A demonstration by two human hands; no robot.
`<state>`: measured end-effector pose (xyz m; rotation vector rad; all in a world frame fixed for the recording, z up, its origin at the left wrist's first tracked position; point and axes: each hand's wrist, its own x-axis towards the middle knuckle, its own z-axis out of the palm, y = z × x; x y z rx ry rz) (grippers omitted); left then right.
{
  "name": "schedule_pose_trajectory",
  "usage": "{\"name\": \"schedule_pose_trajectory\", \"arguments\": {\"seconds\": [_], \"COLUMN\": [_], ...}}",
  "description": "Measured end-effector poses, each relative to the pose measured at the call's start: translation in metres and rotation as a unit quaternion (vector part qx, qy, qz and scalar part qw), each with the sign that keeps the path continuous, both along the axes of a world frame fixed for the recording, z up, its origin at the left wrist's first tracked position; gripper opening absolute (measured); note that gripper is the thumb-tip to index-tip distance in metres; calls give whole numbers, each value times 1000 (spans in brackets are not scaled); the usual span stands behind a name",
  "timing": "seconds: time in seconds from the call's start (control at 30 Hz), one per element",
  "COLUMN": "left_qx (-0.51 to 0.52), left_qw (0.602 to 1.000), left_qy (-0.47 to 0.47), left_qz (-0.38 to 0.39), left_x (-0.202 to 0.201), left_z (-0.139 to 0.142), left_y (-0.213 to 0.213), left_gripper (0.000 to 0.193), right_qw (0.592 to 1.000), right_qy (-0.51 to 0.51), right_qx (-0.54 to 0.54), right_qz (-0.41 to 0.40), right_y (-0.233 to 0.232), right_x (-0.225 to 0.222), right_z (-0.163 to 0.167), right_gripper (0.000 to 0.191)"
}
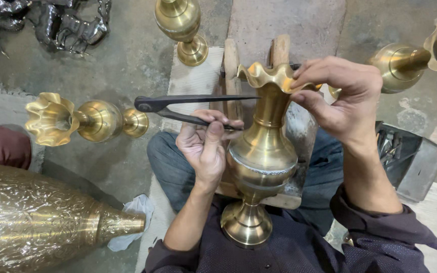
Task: The person sits on the floor with a brass vase clamped in a wooden vise and scrapes the cast seam around the vase body using a hand scraper, rotating the vase as they work. They then use a spring caliper to measure the vase and resume scraping the seam.
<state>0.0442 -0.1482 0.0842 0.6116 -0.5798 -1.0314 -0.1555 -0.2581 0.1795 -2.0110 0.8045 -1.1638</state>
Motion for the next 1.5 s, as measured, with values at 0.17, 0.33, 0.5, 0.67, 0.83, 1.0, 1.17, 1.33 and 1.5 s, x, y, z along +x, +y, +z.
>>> {"name": "schedule_pose_trajectory", "arguments": {"seconds": [0.17,0.33,0.5,0.67,0.83,1.0,1.17,1.33,1.5], "left_qx": [41,57,105,129,127,111,102,105,83], "left_qw": [980,950,924,910,906,906,903,892,889], "left_qy": [-100,-169,-155,-140,-173,-191,-224,-278,-305], "left_qz": [-167,-257,-334,-369,-365,-360,-353,-340,-330], "left_x": [22,25,31,32,31,31,30,31,32], "left_z": [35,55,58,58,59,60,62,66,74], "left_y": [8,-4,-17,-20,-22,-22,-24,-24,-25], "left_gripper": [13,17,20,22,24,22,21,21,19], "right_qw": [997,999,993,989,984,985,987,987,988], "right_qy": [54,20,-2,67,89,88,81,80,64], "right_qx": [-33,-1,93,134,155,147,141,136,143], "right_qz": [-38,-31,-73,-1,-2,-7,-10,-6,-1], "right_y": [4,5,21,43,47,49,52,52,53], "right_x": [-2,-11,-32,-33,-32,-33,-33,-33,-36], "right_z": [-4,3,19,20,11,7,9,8,4], "right_gripper": [18,23,23,25,25,24,24,24,23]}}
